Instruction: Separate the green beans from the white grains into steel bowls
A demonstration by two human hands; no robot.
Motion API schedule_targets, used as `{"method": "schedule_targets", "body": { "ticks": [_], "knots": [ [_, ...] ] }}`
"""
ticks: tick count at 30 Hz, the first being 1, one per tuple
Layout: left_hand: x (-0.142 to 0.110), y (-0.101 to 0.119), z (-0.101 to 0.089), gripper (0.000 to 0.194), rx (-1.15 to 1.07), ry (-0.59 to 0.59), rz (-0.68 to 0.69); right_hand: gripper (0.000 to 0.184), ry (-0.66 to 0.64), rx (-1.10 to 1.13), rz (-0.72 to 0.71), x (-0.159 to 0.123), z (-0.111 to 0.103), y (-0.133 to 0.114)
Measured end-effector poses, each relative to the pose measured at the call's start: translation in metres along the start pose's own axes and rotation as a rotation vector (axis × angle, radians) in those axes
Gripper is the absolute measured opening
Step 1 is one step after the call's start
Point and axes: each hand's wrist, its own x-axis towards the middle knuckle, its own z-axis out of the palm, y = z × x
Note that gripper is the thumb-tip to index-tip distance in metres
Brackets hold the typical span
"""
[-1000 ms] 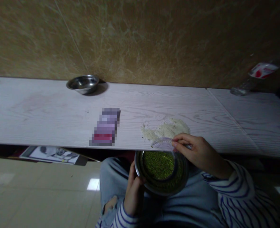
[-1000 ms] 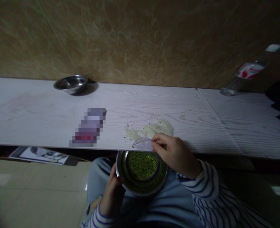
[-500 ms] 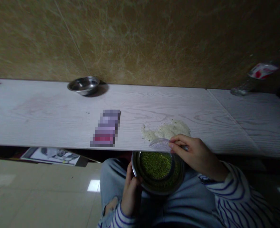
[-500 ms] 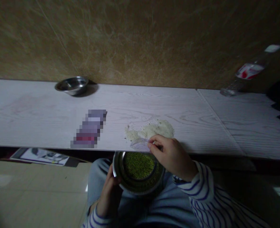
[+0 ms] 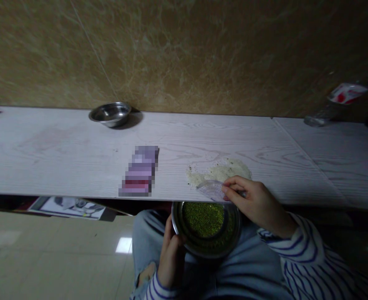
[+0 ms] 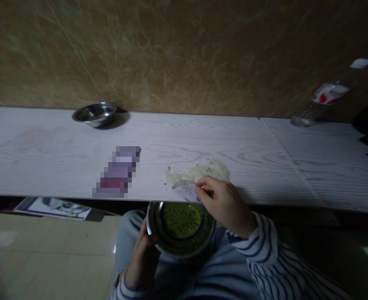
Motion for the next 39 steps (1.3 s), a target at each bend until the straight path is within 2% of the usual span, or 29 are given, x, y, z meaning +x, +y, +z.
{"method": "schedule_targets", "body": {
  "ticks": [7, 16, 21, 32, 39],
  "knots": [
    [0.001, -0.001, -0.006, 0.061, 0.032, -0.009, 0.015, 0.017, 0.027, 0.023, 0.059, 0.002, -0.004, 0.009],
    [-0.001, 0.001, 0.000, 0.064, 0.022, 0.014, 0.008, 0.016, -0.025, 0.022, 0.030, 0.005, 0.002, 0.000],
    [-0.001, 0.001, 0.002, 0.064, -0.013, 0.045, -0.002, 0.017, -0.011, 0.017, 0.043, 0.003, 0.000, 0.000],
    [0.000, 0.000, -0.002, 0.064, 0.010, 0.029, -0.008, 0.016, 0.001, 0.027, 0.040, 0.002, 0.000, 0.000],
    [-0.001, 0.002, 0.000, 0.063, 0.026, 0.036, 0.009, 0.014, -0.032, 0.006, -0.012, 0.009, 0.015, -0.010]
  ]
}}
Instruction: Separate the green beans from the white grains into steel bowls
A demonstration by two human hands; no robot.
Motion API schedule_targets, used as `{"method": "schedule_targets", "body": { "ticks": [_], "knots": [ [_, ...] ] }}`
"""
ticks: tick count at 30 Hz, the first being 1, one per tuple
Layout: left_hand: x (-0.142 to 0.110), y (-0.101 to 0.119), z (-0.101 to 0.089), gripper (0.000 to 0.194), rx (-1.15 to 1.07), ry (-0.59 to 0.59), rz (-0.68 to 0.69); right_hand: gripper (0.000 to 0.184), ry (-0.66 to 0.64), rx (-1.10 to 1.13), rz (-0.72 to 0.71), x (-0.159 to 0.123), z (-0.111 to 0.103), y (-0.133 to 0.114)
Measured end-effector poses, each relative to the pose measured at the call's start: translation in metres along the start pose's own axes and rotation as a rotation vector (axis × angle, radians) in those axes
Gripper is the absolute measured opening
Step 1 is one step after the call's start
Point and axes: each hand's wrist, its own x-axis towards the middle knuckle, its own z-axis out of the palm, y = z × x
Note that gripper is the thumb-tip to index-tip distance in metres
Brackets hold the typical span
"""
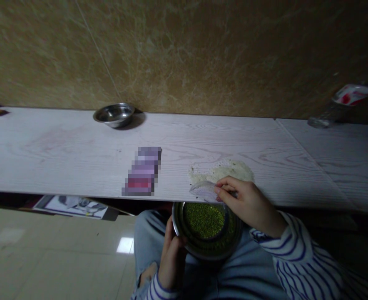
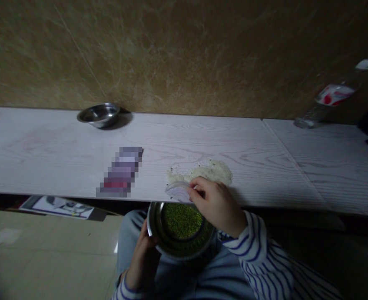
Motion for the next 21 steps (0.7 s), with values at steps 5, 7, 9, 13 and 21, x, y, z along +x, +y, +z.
{"method": "schedule_targets", "body": {
  "ticks": [5, 7, 9, 13, 21],
  "knots": [
    [0.000, 0.000, 0.001, 0.060, 0.000, -0.028, 0.029, 0.016, 0.053, -0.031, 0.017, 0.008, -0.003, 0.006],
    [0.000, 0.001, 0.001, 0.058, -0.002, -0.020, 0.036, 0.017, 0.071, -0.008, 0.034, 0.009, -0.007, 0.010],
    [0.000, 0.001, 0.001, 0.058, -0.001, -0.021, 0.029, 0.017, 0.075, 0.023, 0.036, 0.008, -0.007, 0.011],
    [0.001, 0.001, -0.001, 0.058, 0.011, -0.023, 0.015, 0.016, 0.040, 0.038, 0.024, 0.007, -0.002, 0.006],
    [-0.001, 0.004, 0.000, 0.058, 0.037, -0.034, 0.038, 0.016, 0.130, -0.051, 0.048, 0.013, -0.008, 0.012]
  ]
}}
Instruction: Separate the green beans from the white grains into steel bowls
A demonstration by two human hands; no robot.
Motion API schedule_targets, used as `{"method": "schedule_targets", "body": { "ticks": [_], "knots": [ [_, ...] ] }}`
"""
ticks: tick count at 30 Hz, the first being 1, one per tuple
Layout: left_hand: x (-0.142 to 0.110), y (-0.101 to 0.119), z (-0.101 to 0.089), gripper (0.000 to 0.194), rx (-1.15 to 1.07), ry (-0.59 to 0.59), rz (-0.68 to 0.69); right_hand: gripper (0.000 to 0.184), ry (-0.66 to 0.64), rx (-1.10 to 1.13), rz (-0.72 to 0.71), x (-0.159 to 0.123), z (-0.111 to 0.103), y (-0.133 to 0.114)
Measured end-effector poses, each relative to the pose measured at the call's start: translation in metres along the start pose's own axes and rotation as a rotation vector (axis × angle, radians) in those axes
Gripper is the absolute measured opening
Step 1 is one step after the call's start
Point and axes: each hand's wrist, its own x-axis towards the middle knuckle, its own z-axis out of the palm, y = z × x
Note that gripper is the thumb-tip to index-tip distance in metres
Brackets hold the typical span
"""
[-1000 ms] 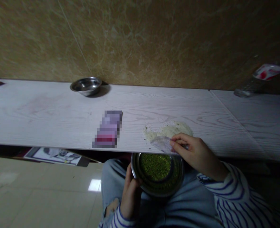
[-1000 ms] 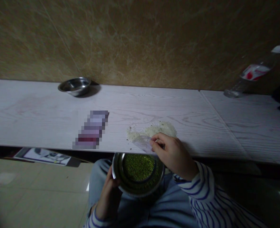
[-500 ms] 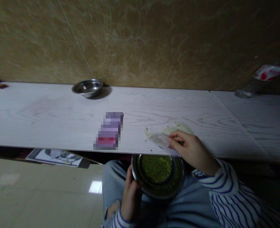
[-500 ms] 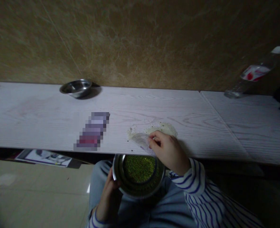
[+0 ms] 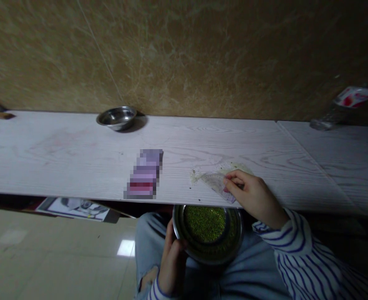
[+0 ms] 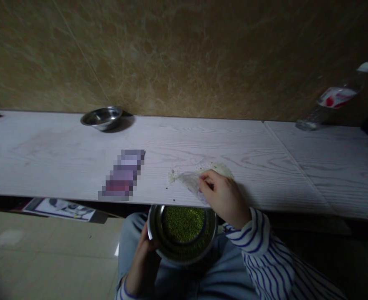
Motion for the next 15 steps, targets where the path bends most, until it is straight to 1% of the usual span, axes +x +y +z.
{"method": "schedule_targets", "body": {
  "ticks": [4, 11, 15],
  "knots": [
    [-0.001, 0.003, 0.000, 0.058, -0.002, 0.022, 0.011, 0.019, -0.010, 0.057, -0.008, 0.000, -0.004, 0.003],
    [0.001, 0.005, -0.010, 0.059, 0.033, 0.077, 0.027, 0.016, -0.075, -0.020, -0.070, 0.007, 0.005, -0.018],
    [0.001, 0.010, -0.012, 0.065, 0.001, 0.086, 0.020, 0.016, -0.128, -0.036, -0.113, 0.010, 0.007, -0.020]
  ]
}}
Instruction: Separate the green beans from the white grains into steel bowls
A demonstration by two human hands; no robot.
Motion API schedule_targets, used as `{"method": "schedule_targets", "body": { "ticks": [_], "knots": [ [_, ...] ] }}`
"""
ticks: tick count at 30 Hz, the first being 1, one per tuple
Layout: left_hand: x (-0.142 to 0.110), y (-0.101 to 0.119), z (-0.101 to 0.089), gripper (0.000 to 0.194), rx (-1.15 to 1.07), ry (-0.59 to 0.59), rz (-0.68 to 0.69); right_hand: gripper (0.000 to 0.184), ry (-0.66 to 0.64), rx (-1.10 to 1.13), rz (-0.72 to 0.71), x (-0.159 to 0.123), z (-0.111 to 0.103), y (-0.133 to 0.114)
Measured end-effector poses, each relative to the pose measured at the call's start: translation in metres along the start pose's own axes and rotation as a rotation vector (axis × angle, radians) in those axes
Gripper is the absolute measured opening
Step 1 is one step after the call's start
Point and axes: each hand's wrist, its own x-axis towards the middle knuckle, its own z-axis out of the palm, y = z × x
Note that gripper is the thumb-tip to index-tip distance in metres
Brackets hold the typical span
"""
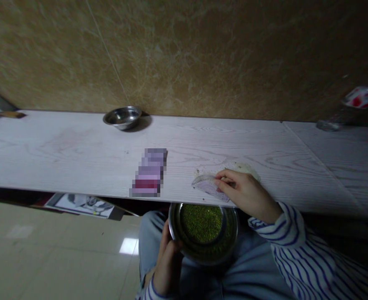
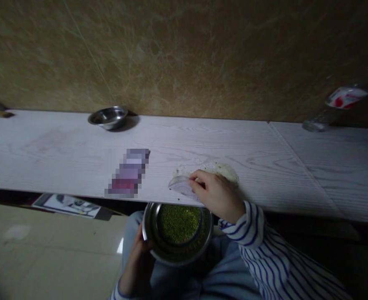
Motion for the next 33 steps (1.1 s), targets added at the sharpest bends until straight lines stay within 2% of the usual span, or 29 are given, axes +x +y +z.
{"method": "schedule_targets", "body": {
  "ticks": [3, 9, 15, 18, 27, 30, 33],
  "knots": [
    [0.002, 0.004, -0.006, 0.064, 0.002, -0.006, 0.004, 0.015, -0.038, 0.026, -0.004, 0.001, -0.002, 0.001],
    [0.007, 0.007, -0.022, 0.053, 0.015, 0.036, 0.000, 0.015, -0.020, -0.010, -0.016, 0.007, 0.003, -0.007],
    [0.002, 0.010, -0.018, 0.052, 0.028, 0.027, 0.041, 0.015, -0.154, 0.040, -0.062, 0.001, 0.008, -0.022],
    [-0.003, 0.010, -0.012, 0.056, 0.033, 0.031, 0.025, 0.014, -0.180, 0.053, -0.067, -0.005, 0.004, -0.024],
    [-0.014, 0.001, 0.007, 0.060, 0.029, 0.004, -0.045, 0.012, 0.111, 0.071, 0.063, -0.015, -0.020, 0.015],
    [-0.012, -0.003, 0.008, 0.066, 0.019, 0.002, -0.036, 0.008, 0.157, 0.074, 0.102, -0.013, -0.014, 0.013],
    [-0.009, -0.007, 0.004, 0.071, 0.002, -0.009, -0.044, 0.004, 0.125, 0.070, 0.118, -0.007, 0.005, -0.006]
  ]
}}
